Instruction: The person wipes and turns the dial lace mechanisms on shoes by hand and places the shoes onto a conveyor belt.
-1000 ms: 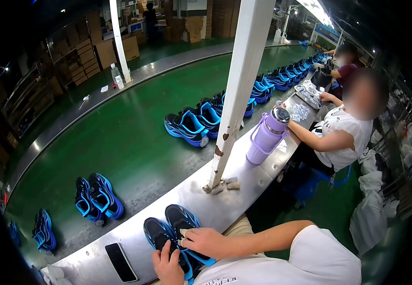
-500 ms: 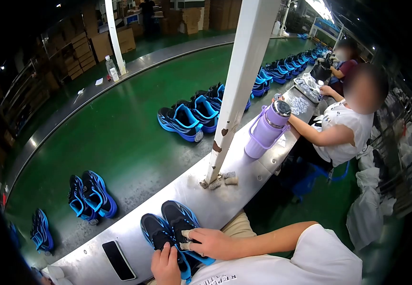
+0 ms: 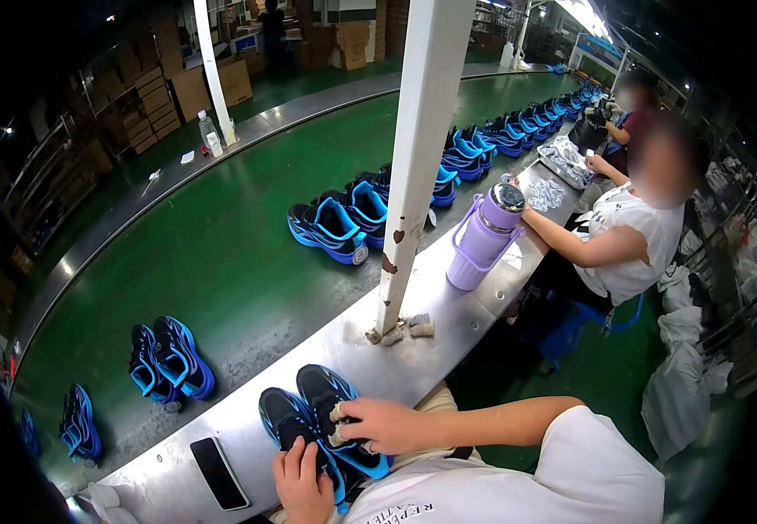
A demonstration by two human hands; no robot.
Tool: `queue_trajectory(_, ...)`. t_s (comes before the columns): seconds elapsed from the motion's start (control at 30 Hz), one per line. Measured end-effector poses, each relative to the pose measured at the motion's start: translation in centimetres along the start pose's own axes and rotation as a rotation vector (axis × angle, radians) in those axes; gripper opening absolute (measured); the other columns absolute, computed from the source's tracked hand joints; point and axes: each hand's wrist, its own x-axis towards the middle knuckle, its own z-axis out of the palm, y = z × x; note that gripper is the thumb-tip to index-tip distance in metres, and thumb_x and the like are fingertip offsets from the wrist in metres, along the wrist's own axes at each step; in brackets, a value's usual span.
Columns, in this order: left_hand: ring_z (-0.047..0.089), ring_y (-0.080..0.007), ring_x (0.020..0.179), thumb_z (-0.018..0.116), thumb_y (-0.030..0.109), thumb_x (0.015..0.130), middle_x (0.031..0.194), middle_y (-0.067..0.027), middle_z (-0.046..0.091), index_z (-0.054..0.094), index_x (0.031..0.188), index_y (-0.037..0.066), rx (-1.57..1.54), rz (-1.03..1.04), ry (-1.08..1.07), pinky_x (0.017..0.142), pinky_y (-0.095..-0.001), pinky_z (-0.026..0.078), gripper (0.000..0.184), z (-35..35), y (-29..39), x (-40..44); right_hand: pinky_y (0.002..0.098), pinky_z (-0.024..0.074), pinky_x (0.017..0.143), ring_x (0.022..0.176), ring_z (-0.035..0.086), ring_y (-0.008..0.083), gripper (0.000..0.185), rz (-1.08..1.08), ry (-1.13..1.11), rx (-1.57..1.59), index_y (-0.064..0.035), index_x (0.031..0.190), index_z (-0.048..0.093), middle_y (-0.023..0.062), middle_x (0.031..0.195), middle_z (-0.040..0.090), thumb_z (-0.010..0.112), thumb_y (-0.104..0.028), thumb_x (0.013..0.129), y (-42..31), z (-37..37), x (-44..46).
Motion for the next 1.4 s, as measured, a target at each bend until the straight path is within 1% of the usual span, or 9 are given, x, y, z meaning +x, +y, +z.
queue_trajectory(0.13, 0.053, -0.0385, 0.101, 0.063, 0.014, 0.079, 0.120, -0.0192, 0.056, 0.054, 0.122, 0.002, 0.128, -0.118, 0.006, 0.090, -0.0446, 0.043, 0.046, -0.1, 2.2, 0.8, 0.0369, 0.0473, 0.082, 0.101, 0.054, 0.0301, 0.033, -0.081, 0.069, -0.243, -0.0086, 0.103, 0.059, 0.0149, 0.113, 0.049, 0.063, -0.010, 0.070, -0.7, 1.4, -0.3)
queue_trajectory(0.23, 0.046, -0.0309, 0.099, 0.078, 0.019, 0.064, 0.110, -0.0167, 0.047, 0.049, 0.113, -0.001, 0.285, -0.180, -0.042, 0.080, -0.0426, 0.037, 0.060, 1.9, 2.7, 1.8, 0.0378, 0.0472, 0.085, 0.102, 0.053, 0.0313, 0.023, -0.120, 0.102, -0.349, -0.0055, 0.095, 0.057, 0.0172, 0.110, 0.050, 0.058, -0.015, 0.075, -1.2, 2.4, 0.3)
queue_trajectory(0.47, 0.043, -0.0390, 0.105, 0.077, 0.024, 0.061, 0.117, -0.0203, 0.047, 0.051, 0.115, -0.003, 0.191, -0.222, 0.000, 0.090, -0.0494, 0.032, 0.065, 3.3, 1.8, 1.0, 0.0410, 0.0440, 0.095, 0.119, 0.047, 0.0395, 0.023, -0.108, 0.188, -0.456, -0.0029, 0.098, 0.056, 0.0238, 0.130, 0.045, 0.057, -0.014, 0.079, -2.0, 3.4, -1.5)
queue_trajectory(0.57, 0.051, -0.0340, 0.096, 0.076, 0.021, 0.067, 0.111, -0.0172, 0.053, 0.052, 0.117, -0.003, 0.086, -0.179, 0.119, 0.084, -0.0434, 0.040, 0.060, 1.7, 2.2, 1.4, 0.0412, 0.0429, 0.095, 0.115, 0.048, 0.0386, 0.024, -0.101, 0.156, -0.258, -0.0044, 0.105, 0.056, 0.0235, 0.125, 0.048, 0.056, -0.015, 0.084, -1.3, 2.8, -1.1)
queue_trajectory(0.63, 0.056, -0.0355, 0.093, 0.065, 0.018, 0.080, 0.103, -0.0178, 0.061, 0.059, 0.114, 0.002, -0.179, -0.408, 0.081, 0.084, -0.0421, 0.044, 0.038, 0.0, 1.3, 1.3, 0.0415, 0.0414, 0.094, 0.110, 0.050, 0.0375, 0.030, -0.048, 0.054, 0.085, -0.0055, 0.114, 0.057, 0.0214, 0.117, 0.052, 0.056, -0.017, 0.087, -0.9, 0.3, 0.1)
queue_trajectory(0.67, 0.055, -0.0237, 0.080, 0.072, 0.009, 0.072, 0.093, -0.0107, 0.055, 0.059, 0.100, -0.001, -0.331, -0.394, 0.134, 0.071, -0.0338, 0.044, 0.033, 1.7, -1.9, 0.3, 0.0406, 0.0425, 0.086, 0.097, 0.051, 0.0336, 0.027, 0.031, 0.056, 0.248, -0.0116, 0.114, 0.061, 0.0151, 0.101, 0.054, 0.058, -0.017, 0.088, -0.7, -0.9, 0.9)
queue_trajectory(0.9, 0.054, -0.0273, 0.073, 0.074, 0.006, 0.070, 0.077, -0.0102, 0.056, 0.065, 0.083, 0.003, -0.289, -0.353, 0.147, 0.066, -0.0347, 0.043, 0.015, 1.7, -2.0, 1.9, 0.0363, 0.0417, 0.078, 0.086, 0.050, 0.0268, 0.020, 0.021, -0.056, 0.149, -0.0120, 0.098, 0.070, 0.0091, 0.087, 0.049, 0.066, -0.010, 0.079, 2.0, -0.6, 1.7)
queue_trajectory(1.03, 0.057, -0.0332, 0.084, 0.066, 0.016, 0.080, 0.088, -0.0152, 0.061, 0.064, 0.102, 0.003, -0.189, -0.256, 0.025, 0.078, -0.0401, 0.045, 0.025, 0.4, -0.8, 2.5, 0.0354, 0.0436, 0.077, 0.087, 0.051, 0.0284, 0.022, 0.025, -0.116, 0.269, -0.0101, 0.103, 0.068, 0.0095, 0.089, 0.048, 0.066, -0.012, 0.082, 2.4, -1.1, 2.2)
queue_trajectory(1.4, 0.060, -0.0322, 0.088, 0.066, 0.008, 0.080, 0.096, -0.0159, 0.062, 0.065, 0.095, 0.001, -0.352, -0.236, 0.031, 0.077, -0.0371, 0.047, 0.016, 0.7, -1.8, 2.8, 0.0354, 0.0414, 0.075, 0.084, 0.050, 0.0280, 0.024, 0.014, -0.161, 0.183, -0.0110, 0.100, 0.066, 0.0101, 0.084, 0.049, 0.069, -0.021, 0.079, 3.4, -2.9, 3.0)
